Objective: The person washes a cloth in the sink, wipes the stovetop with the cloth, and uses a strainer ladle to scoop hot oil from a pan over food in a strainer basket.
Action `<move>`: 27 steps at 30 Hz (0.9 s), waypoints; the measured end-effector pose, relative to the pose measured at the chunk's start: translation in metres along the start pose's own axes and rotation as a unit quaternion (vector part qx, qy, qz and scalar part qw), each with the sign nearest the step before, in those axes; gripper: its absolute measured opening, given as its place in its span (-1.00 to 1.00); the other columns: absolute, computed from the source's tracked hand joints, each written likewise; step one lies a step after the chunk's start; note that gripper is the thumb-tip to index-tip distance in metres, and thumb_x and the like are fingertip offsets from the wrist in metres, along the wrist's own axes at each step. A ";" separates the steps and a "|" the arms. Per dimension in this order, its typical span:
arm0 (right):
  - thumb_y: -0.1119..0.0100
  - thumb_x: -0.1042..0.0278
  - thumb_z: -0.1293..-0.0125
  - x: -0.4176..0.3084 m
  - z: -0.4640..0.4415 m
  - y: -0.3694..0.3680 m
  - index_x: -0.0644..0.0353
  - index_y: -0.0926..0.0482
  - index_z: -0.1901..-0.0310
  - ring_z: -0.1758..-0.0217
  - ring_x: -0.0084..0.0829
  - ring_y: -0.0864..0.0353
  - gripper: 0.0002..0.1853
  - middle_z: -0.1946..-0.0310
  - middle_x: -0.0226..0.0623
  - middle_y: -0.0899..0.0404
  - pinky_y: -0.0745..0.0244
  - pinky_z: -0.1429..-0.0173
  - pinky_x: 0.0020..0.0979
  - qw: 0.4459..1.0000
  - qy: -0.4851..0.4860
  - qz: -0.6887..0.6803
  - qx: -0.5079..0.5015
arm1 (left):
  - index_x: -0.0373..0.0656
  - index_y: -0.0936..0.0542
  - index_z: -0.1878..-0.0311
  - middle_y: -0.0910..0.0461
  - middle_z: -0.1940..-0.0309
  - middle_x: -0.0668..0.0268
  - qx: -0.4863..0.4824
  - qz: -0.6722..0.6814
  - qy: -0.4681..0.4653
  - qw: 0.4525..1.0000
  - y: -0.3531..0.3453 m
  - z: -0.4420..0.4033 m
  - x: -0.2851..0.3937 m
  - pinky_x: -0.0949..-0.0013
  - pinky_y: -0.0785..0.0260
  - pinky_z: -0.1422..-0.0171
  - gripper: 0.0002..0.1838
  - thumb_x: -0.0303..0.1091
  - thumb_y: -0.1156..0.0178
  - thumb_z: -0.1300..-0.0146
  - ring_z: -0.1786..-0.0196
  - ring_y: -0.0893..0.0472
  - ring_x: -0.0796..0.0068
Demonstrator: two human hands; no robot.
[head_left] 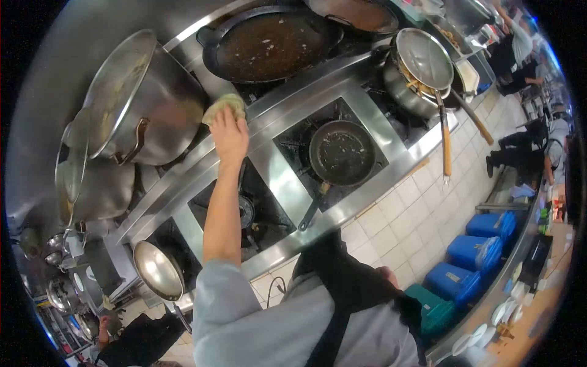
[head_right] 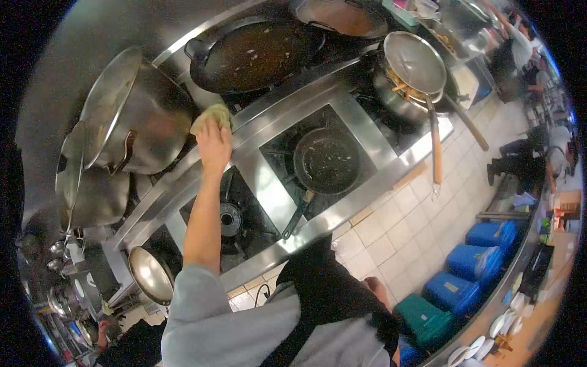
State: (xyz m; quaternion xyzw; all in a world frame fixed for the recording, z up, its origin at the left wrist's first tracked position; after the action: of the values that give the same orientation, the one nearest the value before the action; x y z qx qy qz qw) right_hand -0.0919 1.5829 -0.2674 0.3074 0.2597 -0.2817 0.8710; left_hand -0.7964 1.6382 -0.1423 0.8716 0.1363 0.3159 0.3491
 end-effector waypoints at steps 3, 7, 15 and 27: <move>-0.33 0.24 -0.35 0.025 -0.028 -0.007 0.31 -0.58 0.02 0.12 -0.41 -0.64 -0.68 0.19 -0.16 -0.69 -0.54 -0.02 -0.34 0.998 0.012 0.041 -0.056 | -0.37 -0.32 -0.42 -0.36 -0.40 -0.13 -0.085 -0.217 -0.016 0.972 -0.037 -0.023 -0.011 -0.01 -0.13 -0.53 -0.40 -0.22 -0.04 -0.41 -0.43 -0.35 -0.12; -0.31 0.11 -0.40 -0.049 -0.035 0.000 0.34 -0.56 -0.06 0.20 -0.33 -0.69 -0.56 0.29 -0.11 -0.69 -0.58 0.07 -0.30 0.998 -0.028 0.053 -0.007 | -0.28 -0.35 -0.43 -0.39 -0.39 -0.06 -0.175 -0.278 -0.019 0.944 -0.074 -0.090 -0.059 0.03 -0.13 -0.56 -0.40 -0.21 -0.04 -0.39 -0.46 -0.33 -0.07; -0.28 0.11 -0.40 -0.115 -0.065 0.000 0.34 -0.56 -0.03 0.31 -0.42 -0.64 -0.59 0.32 -0.16 -0.67 -0.57 0.15 -0.31 0.999 -0.015 0.017 -0.029 | -0.16 -0.38 -0.42 -0.41 -0.38 -0.04 -0.326 -0.209 0.143 0.911 -0.060 -0.130 -0.048 0.08 -0.30 -0.47 -0.44 -0.22 -0.08 -0.39 -0.39 -0.43 -0.01; -0.29 0.10 -0.40 -0.074 -0.088 -0.004 0.33 -0.60 0.02 0.16 -0.23 -0.70 -0.61 0.23 -0.06 -0.72 -0.58 0.03 -0.24 0.992 -0.040 0.098 -0.066 | -0.15 -0.47 -0.36 -0.47 -0.29 0.01 -0.204 -0.126 -0.107 0.965 -0.019 -0.007 0.014 0.01 -0.36 -0.38 -0.43 -0.43 -0.21 -0.23 -0.35 -0.44 -0.09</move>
State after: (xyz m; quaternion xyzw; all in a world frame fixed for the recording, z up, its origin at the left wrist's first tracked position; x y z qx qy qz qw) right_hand -0.1709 1.6653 -0.2823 0.2616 0.2116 -0.1891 0.9225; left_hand -0.7906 1.6619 -0.1453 0.7863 0.1399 0.1951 0.5693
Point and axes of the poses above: each hand's wrist, its own z-axis away from the middle knuckle, its own y-axis out of the back of the hand, x = y × z, the point moved 3 cm from there along -z, towards the middle knuckle
